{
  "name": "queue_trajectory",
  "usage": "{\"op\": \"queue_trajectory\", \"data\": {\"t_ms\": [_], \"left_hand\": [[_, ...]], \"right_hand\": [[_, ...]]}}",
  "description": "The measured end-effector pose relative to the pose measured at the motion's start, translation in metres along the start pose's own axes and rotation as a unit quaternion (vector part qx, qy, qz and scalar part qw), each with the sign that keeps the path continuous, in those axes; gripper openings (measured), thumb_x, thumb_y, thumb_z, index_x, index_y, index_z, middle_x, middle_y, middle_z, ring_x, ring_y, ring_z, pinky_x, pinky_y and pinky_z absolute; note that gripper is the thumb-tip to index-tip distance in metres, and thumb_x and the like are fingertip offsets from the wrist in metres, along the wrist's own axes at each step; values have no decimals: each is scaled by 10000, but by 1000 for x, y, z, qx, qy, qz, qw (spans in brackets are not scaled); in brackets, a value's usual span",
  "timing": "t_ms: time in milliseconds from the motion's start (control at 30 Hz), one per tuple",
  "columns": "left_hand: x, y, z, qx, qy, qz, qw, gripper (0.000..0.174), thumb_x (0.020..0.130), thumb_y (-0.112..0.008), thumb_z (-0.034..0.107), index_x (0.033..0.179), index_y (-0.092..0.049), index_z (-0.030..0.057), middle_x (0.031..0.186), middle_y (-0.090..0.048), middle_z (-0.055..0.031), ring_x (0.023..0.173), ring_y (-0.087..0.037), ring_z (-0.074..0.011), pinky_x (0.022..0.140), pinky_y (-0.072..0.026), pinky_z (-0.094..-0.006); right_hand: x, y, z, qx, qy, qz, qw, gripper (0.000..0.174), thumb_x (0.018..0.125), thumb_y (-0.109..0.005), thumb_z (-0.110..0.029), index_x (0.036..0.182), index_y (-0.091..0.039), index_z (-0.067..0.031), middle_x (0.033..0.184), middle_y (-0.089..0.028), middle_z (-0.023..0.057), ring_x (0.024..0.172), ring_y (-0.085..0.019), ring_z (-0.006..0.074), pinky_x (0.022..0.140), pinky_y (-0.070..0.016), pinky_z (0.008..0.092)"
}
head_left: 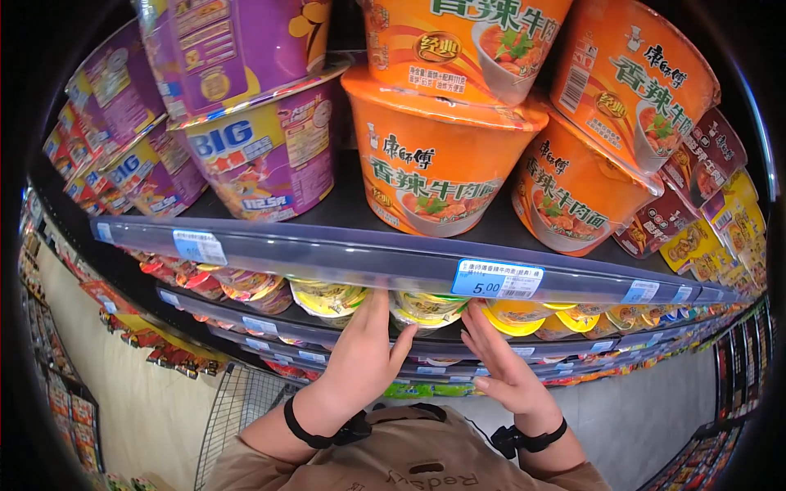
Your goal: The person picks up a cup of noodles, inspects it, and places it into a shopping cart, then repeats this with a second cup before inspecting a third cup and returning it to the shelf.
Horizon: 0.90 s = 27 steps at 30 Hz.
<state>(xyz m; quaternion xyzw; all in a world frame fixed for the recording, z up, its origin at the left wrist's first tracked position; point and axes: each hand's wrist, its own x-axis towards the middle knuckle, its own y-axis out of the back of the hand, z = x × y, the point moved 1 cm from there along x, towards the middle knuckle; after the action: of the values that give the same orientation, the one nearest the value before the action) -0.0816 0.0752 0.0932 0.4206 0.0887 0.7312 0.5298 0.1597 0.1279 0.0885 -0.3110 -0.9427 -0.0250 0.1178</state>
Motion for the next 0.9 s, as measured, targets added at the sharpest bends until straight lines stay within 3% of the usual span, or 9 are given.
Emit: {"op": "queue_trajectory", "data": {"t_ms": [67, 200, 267, 333, 367, 467, 567, 733, 900], "left_hand": [[-10, 3, 5, 12, 13, -11, 1000, 779, 953, -705, 92, 1576, -272, -84, 1442, -521, -326, 1323, -540, -466, 1060, -484, -456], [-32, 15, 9, 56, -19, -8, 998, 726, 942, -693, 49, 1568, -337, -48, 1456, -542, -280, 1230, -633, -407, 1003, -527, -413], [-49, 24, 13, 51, 30, -2, 998, 572, 933, -678, 6, 1478, -502, -15, 1363, -639, -230, 1095, -715, -334, 952, -552, -383], [-67, 31, 16, 52, 85, 89, 991, 352, 933, -671, -7, 1284, -652, -23, 1209, -720, -197, 1106, -712, -349, 942, -566, -398], [-74, 33, 21, 34, 108, 141, 984, 277, 941, -650, -32, 1215, -683, -18, 1123, -747, -179, 1000, -743, -303, 871, -578, -366], [-106, 35, 32, 13, 185, 218, 958, 216, 990, -605, -13, 1193, -676, -8, 1083, -756, -147, 990, -739, -229, 828, -563, -332], [-138, 31, 49, 41, 218, 232, 947, 197, 1010, -579, 3, 1182, -673, -7, 1067, -756, -137, 1002, -732, -211, 826, -552, -320], [-189, 8, 97, 96, 249, 259, 928, 206, 1013, -572, 18, 1193, -670, -5, 1030, -754, -139, 977, -730, -211, 814, -555, -318], [-244, -12, 136, 126, 315, 253, 906, 219, 992, -588, 11, 1195, -667, -7, 1010, -751, -156, 938, -737, -228, 777, -577, -327]], "right_hand": [[-7, 3, -2, 8, 0, -7, 1000, 947, 925, -606, 5, 1661, -8, 7, 1747, -39, 166, 1616, -84, 291, 1290, -130, 461], [-42, 18, -1, 40, -5, -15, 999, 912, 925, -578, 45, 1669, -54, -20, 1739, -103, 182, 1605, -146, 331, 1283, -154, 471], [-66, 30, -2, 62, -12, -14, 998, 893, 928, -564, 60, 1671, -75, -29, 1732, -144, 191, 1596, -188, 347, 1278, -172, 476], [-93, 46, -3, 81, -47, -20, 995, 852, 942, -542, 79, 1670, -116, -38, 1706, -234, 209, 1562, -287, 370, 1263, -216, 485], [-108, 51, -8, 67, -62, -2, 996, 791, 960, -536, 73, 1658, -181, -32, 1664, -326, 222, 1526, -363, 376, 1244, -267, 485], [-156, 75, -15, 69, -96, 12, 993, 729, 975, -532, 59, 1638, -238, -13, 1623, -390, 230, 1503, -402, 373, 1233, -294, 482], [-202, 94, -23, 55, -95, 26, 994, 646, 993, -529, 36, 1600, -309, 20, 1564, -459, 249, 1463, -457, 371, 1212, -339, 479], [-271, 122, -9, 71, -122, 29, 990, 582, 1002, -516, 19, 1563, -363, 41, 1490, -535, 261, 1407, -522, 371, 1185, -386, 474], [-295, 129, 6, 89, -139, 6, 986, 513, 1027, -515, -14, 1526, -406, 39, 1444, -581, 253, 1369, -562, 353, 1149, -429, 455]]}}
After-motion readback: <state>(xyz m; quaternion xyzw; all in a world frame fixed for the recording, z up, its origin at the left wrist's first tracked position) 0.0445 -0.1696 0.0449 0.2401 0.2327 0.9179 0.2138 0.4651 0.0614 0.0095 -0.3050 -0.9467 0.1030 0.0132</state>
